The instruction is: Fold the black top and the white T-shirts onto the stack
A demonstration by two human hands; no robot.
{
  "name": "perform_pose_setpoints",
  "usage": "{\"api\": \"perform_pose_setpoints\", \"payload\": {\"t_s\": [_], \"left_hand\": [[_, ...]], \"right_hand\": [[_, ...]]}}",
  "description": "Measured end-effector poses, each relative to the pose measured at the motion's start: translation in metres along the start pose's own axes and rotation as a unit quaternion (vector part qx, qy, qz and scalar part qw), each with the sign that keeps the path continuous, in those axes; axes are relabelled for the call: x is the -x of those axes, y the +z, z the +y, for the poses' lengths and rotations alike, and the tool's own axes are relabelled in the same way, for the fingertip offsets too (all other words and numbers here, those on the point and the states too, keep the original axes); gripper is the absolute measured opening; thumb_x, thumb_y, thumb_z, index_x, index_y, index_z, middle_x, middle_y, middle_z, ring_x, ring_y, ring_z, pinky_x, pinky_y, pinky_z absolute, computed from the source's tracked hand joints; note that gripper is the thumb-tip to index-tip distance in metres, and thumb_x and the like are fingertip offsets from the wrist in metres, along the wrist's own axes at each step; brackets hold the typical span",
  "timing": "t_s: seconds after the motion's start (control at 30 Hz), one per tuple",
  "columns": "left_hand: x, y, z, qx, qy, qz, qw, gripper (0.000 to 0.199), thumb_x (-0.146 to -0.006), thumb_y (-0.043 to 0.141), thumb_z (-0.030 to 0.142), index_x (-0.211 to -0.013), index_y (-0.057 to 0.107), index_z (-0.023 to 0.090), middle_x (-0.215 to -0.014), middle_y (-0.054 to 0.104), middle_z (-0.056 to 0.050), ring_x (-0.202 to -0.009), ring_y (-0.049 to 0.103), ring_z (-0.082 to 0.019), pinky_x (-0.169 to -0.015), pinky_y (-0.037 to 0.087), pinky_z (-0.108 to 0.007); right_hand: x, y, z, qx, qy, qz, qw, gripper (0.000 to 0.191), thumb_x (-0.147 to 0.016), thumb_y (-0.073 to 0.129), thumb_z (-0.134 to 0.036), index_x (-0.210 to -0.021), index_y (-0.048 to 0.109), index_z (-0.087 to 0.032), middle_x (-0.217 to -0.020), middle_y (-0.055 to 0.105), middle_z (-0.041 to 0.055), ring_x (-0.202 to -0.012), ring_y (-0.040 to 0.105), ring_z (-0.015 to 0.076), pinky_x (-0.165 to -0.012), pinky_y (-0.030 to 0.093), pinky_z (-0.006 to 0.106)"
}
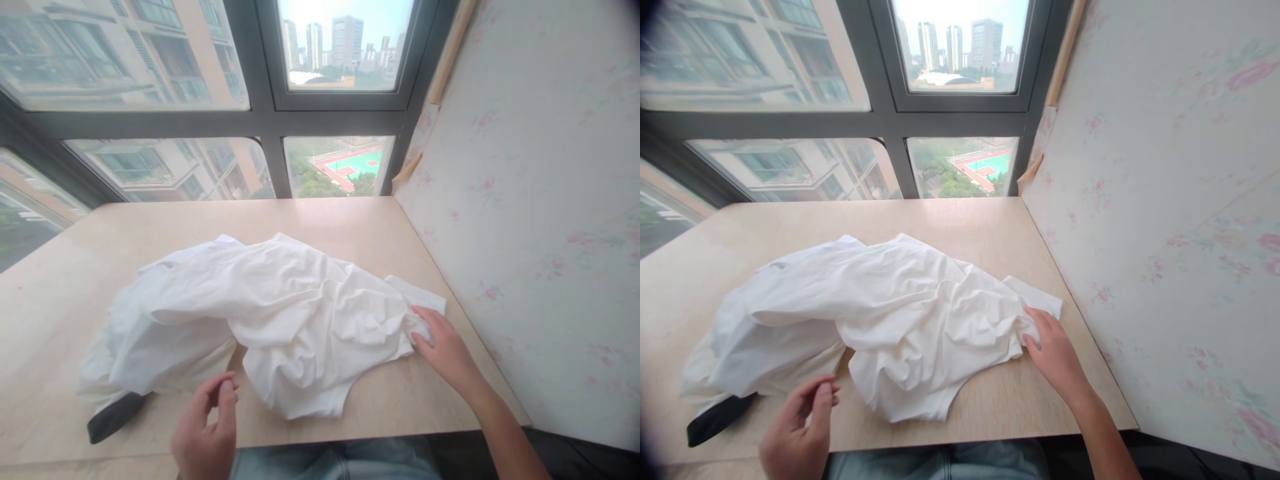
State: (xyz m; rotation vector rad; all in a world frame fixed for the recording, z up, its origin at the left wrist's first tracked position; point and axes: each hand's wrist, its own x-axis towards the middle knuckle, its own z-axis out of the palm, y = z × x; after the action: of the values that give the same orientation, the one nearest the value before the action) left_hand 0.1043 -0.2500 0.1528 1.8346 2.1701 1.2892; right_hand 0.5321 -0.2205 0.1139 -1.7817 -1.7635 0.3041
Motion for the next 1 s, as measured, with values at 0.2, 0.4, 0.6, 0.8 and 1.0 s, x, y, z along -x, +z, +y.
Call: {"api": "perform_pose_setpoints", "payload": {"t_s": [0.2, 0.4, 0.6, 0.8, 1.0], "left_hand": [[0.033, 0.016, 0.034, 0.003, 0.291, -0.111, 0.950, 0.025, -0.089, 0.059, 0.025, -0.112, 0.066, 0.026, -0.103, 0.074, -0.007, -0.091, 0.071, -0.021, -0.082, 0.056, -0.030], [0.062, 0.059, 0.046, -0.105, 0.368, -0.241, 0.892, 0.052, -0.080, 0.069, 0.043, -0.127, 0.062, 0.022, -0.121, 0.069, -0.011, -0.098, 0.068, -0.030, -0.082, 0.054, -0.041], [0.050, 0.044, 0.012, -0.017, 0.392, -0.211, 0.895, 0.031, -0.087, 0.050, 0.012, -0.110, 0.067, 0.025, -0.105, 0.075, -0.003, -0.090, 0.068, -0.020, -0.084, 0.052, -0.034], [0.036, 0.015, 0.002, 0.084, 0.192, -0.120, 0.970, 0.019, -0.092, 0.052, 0.022, -0.106, 0.065, 0.025, -0.104, 0.073, -0.005, -0.095, 0.070, -0.020, -0.081, 0.056, -0.029], [-0.001, 0.006, 0.029, 0.046, 0.093, -0.010, 0.995, 0.019, -0.090, 0.058, 0.036, -0.094, 0.068, 0.020, -0.085, 0.073, -0.002, -0.071, 0.068, -0.015, -0.066, 0.051, -0.022]], "right_hand": [[-0.006, 0.014, -0.031, -0.124, -0.014, -0.087, 0.988, 0.029, -0.094, 0.052, -0.042, -0.094, 0.074, -0.023, -0.099, 0.074, 0.0085, -0.094, 0.069, 0.0236, -0.087, 0.055, 0.038], [-0.009, -0.033, -0.049, -0.232, 0.104, -0.007, 0.967, 0.038, -0.092, 0.053, -0.054, -0.093, 0.072, -0.021, -0.089, 0.072, 0.0061, -0.082, 0.067, 0.0218, -0.073, 0.054, 0.030], [0.010, -0.082, -0.027, -0.263, 0.170, -0.056, 0.948, 0.042, -0.087, 0.057, -0.059, -0.098, 0.073, -0.022, -0.087, 0.071, 0.0072, -0.076, 0.066, 0.0217, -0.065, 0.053, 0.028], [0.030, -0.111, -0.009, -0.170, 0.070, -0.236, 0.954, 0.043, -0.074, 0.077, -0.049, -0.114, 0.075, -0.032, -0.119, 0.070, 0.0118, -0.107, 0.067, 0.0301, -0.089, 0.056, 0.037], [0.024, -0.119, -0.023, -0.092, 0.040, -0.051, 0.994, 0.029, -0.084, 0.067, -0.053, -0.097, 0.078, -0.030, -0.101, 0.076, 0.0074, -0.092, 0.072, 0.0251, -0.082, 0.058, 0.033]]}}
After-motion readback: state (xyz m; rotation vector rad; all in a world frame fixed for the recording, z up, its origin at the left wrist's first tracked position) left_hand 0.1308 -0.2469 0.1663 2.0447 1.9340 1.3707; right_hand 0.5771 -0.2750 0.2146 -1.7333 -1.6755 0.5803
